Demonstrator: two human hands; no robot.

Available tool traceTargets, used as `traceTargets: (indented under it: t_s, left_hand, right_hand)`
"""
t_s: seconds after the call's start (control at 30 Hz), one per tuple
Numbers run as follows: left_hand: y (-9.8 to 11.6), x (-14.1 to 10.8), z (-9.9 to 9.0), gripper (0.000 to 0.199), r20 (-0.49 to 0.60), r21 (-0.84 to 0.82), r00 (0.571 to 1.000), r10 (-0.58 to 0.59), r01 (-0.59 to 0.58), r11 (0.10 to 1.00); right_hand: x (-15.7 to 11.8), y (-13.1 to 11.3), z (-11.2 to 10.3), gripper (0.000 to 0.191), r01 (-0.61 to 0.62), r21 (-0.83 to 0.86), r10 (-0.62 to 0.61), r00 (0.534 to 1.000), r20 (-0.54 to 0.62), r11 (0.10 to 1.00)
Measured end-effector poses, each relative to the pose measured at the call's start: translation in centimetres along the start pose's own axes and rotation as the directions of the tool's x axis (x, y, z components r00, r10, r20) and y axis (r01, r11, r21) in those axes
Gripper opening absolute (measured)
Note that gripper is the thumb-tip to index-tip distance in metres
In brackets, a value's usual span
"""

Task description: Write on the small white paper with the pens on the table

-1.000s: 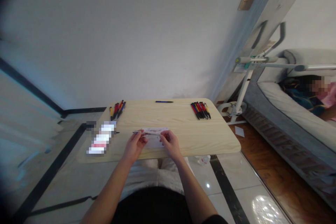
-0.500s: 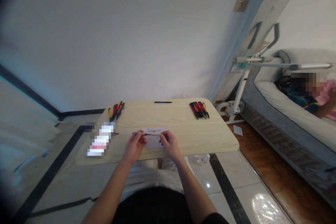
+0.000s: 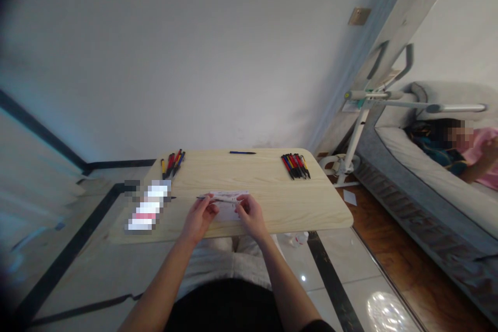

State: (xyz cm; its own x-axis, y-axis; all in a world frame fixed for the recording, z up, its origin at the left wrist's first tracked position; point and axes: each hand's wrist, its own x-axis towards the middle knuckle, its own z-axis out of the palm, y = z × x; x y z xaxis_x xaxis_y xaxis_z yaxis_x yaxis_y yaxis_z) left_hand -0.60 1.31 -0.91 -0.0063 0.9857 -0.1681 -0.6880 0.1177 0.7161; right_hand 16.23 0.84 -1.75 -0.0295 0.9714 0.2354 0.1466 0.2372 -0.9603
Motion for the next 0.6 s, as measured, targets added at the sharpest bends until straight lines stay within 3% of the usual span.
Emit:
traceTargets:
  t_s: [0.6]
  left_hand:
    - [0.03,0.06,-0.04,0.022,0.010,0.018,1.000,0.006,-0.006,1.000]
  right_hand:
    - [0.16,0.24,0.20,0.021,-0.015,-0.015,0.015,1.000,0.010,1.000]
